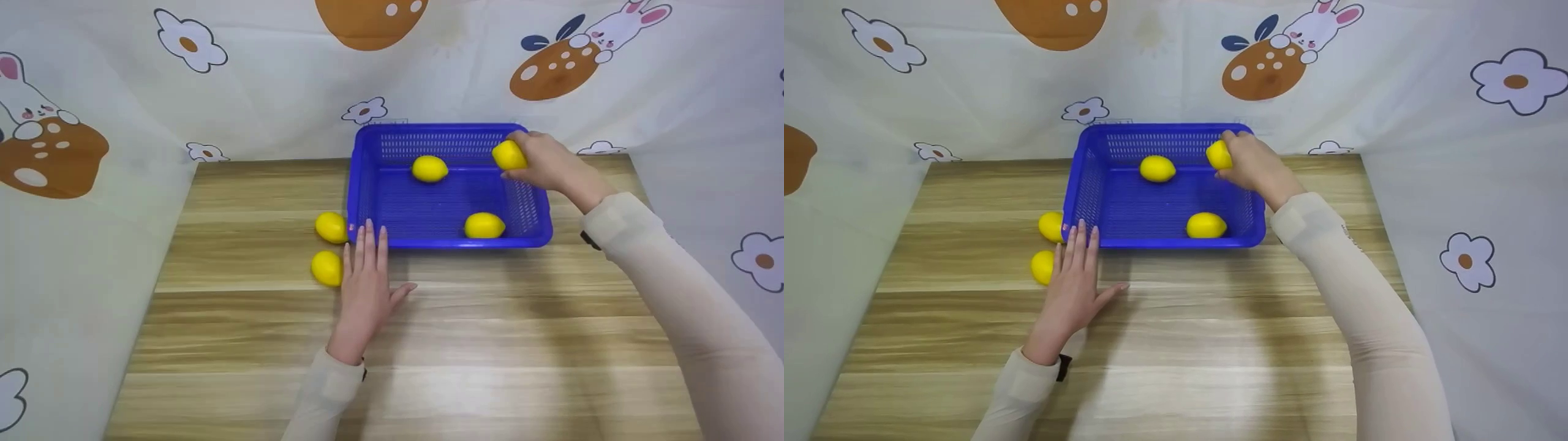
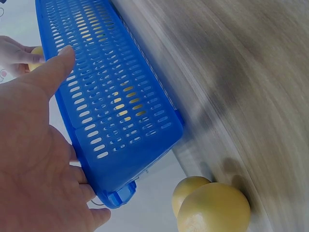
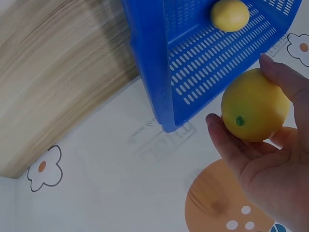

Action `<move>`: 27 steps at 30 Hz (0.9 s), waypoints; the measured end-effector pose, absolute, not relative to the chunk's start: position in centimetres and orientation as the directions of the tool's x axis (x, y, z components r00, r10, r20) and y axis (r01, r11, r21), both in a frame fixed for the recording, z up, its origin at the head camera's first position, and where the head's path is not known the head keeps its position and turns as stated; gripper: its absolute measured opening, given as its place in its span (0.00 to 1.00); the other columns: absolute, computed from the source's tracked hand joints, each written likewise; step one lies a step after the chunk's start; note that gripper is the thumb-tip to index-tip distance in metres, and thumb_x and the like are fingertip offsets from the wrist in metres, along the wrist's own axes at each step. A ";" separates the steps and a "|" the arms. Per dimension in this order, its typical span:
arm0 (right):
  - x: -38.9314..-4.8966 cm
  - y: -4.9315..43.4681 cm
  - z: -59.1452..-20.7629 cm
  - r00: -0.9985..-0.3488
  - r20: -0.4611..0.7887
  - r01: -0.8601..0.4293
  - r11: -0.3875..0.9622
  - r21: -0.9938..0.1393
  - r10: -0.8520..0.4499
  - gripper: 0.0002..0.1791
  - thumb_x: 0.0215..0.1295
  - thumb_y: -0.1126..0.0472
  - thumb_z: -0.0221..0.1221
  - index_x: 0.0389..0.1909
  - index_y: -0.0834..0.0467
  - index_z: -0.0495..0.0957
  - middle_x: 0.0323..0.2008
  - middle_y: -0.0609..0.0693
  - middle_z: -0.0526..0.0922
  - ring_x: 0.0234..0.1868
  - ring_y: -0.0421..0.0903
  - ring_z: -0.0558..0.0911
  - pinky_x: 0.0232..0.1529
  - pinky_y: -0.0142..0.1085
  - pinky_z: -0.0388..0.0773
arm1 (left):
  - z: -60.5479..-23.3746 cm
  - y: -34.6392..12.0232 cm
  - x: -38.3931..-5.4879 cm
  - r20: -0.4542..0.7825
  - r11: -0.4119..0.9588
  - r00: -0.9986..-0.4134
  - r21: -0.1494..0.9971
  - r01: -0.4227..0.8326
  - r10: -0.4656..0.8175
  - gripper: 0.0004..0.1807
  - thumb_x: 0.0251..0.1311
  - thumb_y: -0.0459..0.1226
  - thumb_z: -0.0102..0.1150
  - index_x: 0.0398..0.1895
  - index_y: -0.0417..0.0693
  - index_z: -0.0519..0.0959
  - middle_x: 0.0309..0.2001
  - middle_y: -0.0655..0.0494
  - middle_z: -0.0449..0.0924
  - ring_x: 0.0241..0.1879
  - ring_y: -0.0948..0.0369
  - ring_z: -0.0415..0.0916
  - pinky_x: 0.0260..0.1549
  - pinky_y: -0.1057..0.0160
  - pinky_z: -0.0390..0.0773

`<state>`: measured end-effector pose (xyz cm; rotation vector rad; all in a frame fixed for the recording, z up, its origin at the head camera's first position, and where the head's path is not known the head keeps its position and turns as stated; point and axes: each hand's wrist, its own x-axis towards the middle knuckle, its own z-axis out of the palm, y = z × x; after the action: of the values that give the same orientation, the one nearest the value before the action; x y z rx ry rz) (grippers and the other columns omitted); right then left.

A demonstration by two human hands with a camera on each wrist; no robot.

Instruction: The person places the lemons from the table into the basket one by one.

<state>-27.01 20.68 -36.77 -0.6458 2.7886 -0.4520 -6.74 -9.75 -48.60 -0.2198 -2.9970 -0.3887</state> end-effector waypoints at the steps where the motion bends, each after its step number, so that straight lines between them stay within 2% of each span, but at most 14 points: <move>1: -27.1 20.7 -36.7 -0.872 -0.158 -0.391 0.852 -0.348 -0.464 0.35 0.69 0.59 0.67 0.69 0.73 0.66 0.55 0.72 0.78 0.51 0.67 0.78 0.59 0.60 0.79 | -48.6 -9.7 -6.7 0.131 0.957 -0.983 0.242 0.158 0.129 0.62 0.60 0.62 0.71 0.84 0.36 0.52 0.84 0.33 0.45 0.83 0.41 0.46 0.80 0.38 0.50; 9: -27.4 20.5 -36.3 -0.873 -0.163 -0.390 0.858 -0.334 -0.460 0.36 0.70 0.58 0.67 0.70 0.73 0.65 0.56 0.72 0.78 0.52 0.67 0.77 0.60 0.60 0.79 | -48.6 -9.7 -6.8 0.135 0.959 -0.982 0.235 0.160 0.131 0.62 0.60 0.63 0.70 0.84 0.36 0.52 0.84 0.33 0.45 0.83 0.41 0.46 0.80 0.38 0.51; 16: -27.5 20.4 -36.0 -0.871 -0.205 -0.375 0.873 -0.312 -0.447 0.39 0.74 0.56 0.64 0.76 0.73 0.61 0.68 0.77 0.71 0.66 0.72 0.73 0.71 0.64 0.71 | -48.6 -9.8 -6.7 0.140 0.958 -0.982 0.238 0.161 0.130 0.62 0.59 0.63 0.71 0.84 0.36 0.53 0.84 0.33 0.46 0.83 0.41 0.47 0.80 0.38 0.51; 27: -27.3 20.5 -36.2 -0.869 -0.215 -0.368 0.873 -0.319 -0.445 0.39 0.74 0.56 0.64 0.75 0.73 0.61 0.69 0.77 0.70 0.69 0.73 0.72 0.71 0.64 0.70 | -48.6 -9.7 -6.7 0.155 0.960 -0.979 0.228 0.165 0.132 0.62 0.59 0.63 0.71 0.84 0.36 0.53 0.84 0.33 0.46 0.83 0.41 0.47 0.80 0.38 0.52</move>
<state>-27.26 20.49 -36.24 -0.6130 2.7617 -0.3895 -6.66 -9.70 -48.57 -0.2259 -2.9725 -0.3628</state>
